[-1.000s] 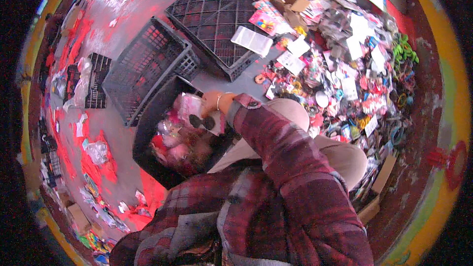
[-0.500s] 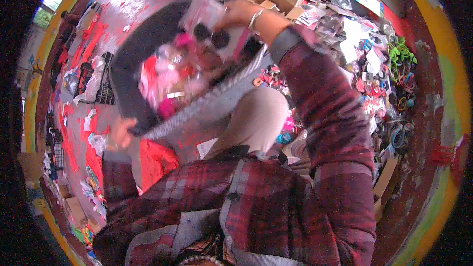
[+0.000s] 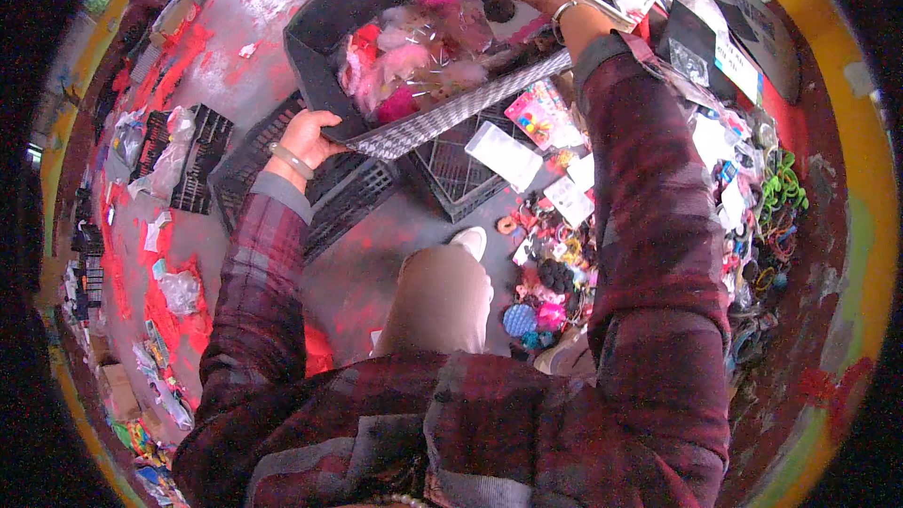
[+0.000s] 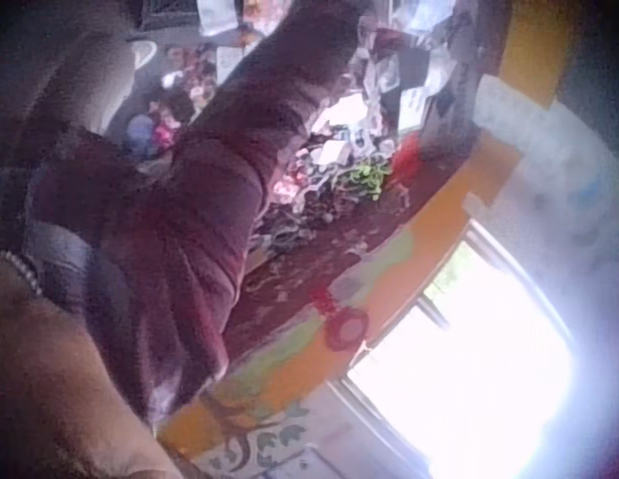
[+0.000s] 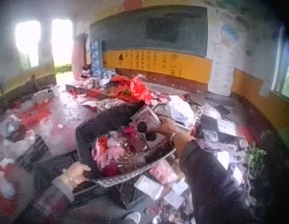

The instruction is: The person wipes the exterior of a black plastic crate with a damp grey cloth, سپس sorts through various small packaged items on the floor and places them into the cleaned crate.

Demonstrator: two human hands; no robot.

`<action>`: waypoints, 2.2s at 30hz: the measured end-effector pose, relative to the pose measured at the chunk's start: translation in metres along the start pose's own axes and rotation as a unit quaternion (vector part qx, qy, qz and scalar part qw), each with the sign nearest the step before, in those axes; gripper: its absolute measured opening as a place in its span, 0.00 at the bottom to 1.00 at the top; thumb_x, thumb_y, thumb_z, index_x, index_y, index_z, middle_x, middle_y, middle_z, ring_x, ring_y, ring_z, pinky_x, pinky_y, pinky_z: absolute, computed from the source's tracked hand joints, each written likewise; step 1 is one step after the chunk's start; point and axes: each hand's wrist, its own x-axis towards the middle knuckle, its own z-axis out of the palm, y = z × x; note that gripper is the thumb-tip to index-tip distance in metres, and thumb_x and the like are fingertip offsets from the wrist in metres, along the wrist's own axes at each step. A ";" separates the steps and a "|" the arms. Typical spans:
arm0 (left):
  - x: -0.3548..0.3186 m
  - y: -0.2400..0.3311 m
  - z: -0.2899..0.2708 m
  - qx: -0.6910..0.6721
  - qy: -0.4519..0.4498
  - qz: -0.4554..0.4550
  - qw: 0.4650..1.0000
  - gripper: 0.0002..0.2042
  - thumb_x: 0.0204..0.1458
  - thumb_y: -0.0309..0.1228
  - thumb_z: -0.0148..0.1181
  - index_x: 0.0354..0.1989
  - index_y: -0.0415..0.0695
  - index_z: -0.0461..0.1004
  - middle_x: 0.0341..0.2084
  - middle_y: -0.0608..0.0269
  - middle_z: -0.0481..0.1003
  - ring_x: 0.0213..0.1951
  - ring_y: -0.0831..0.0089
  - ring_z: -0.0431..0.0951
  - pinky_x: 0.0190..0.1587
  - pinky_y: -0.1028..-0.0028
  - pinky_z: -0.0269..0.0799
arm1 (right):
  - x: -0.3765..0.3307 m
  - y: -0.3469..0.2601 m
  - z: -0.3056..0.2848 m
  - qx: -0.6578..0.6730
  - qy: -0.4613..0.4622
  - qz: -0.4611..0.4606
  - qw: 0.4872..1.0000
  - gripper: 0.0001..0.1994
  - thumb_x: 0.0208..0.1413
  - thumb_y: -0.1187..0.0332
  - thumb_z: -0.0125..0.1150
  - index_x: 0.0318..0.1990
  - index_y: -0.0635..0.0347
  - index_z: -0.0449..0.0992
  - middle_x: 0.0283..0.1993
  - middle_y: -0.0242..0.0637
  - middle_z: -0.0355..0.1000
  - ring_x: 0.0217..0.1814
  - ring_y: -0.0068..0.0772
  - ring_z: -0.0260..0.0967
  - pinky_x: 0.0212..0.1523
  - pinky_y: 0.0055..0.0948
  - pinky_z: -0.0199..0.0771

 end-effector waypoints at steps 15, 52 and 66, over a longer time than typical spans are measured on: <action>0.128 -0.062 -0.016 -0.024 0.111 -0.086 0.990 0.08 0.44 0.20 0.47 0.34 0.37 0.62 0.35 0.50 0.66 0.38 0.50 0.69 0.39 0.46 0.70 | 0.071 0.097 0.144 0.022 -0.076 0.031 0.996 0.33 0.31 0.43 0.61 0.44 0.55 0.72 0.41 0.47 0.71 0.43 0.46 0.69 0.44 0.36 0.68; -0.053 -0.149 -0.184 0.761 0.168 -0.044 0.625 0.15 0.50 0.40 0.51 0.38 0.41 0.68 0.36 0.48 0.72 0.42 0.50 0.70 0.43 0.59 0.66 | -0.466 0.023 -0.025 0.520 0.025 0.423 0.741 0.22 0.41 0.75 0.62 0.47 0.61 0.67 0.43 0.32 0.70 0.42 0.25 0.67 0.44 0.24 0.65; -0.202 -0.271 -0.090 0.746 0.068 -0.015 0.662 0.11 0.47 0.35 0.52 0.34 0.40 0.69 0.30 0.47 0.74 0.37 0.51 0.73 0.40 0.57 0.68 | -0.399 -0.074 -0.039 0.650 -0.035 0.261 0.712 0.19 0.45 0.72 0.59 0.46 0.65 0.66 0.42 0.34 0.69 0.43 0.27 0.67 0.44 0.25 0.65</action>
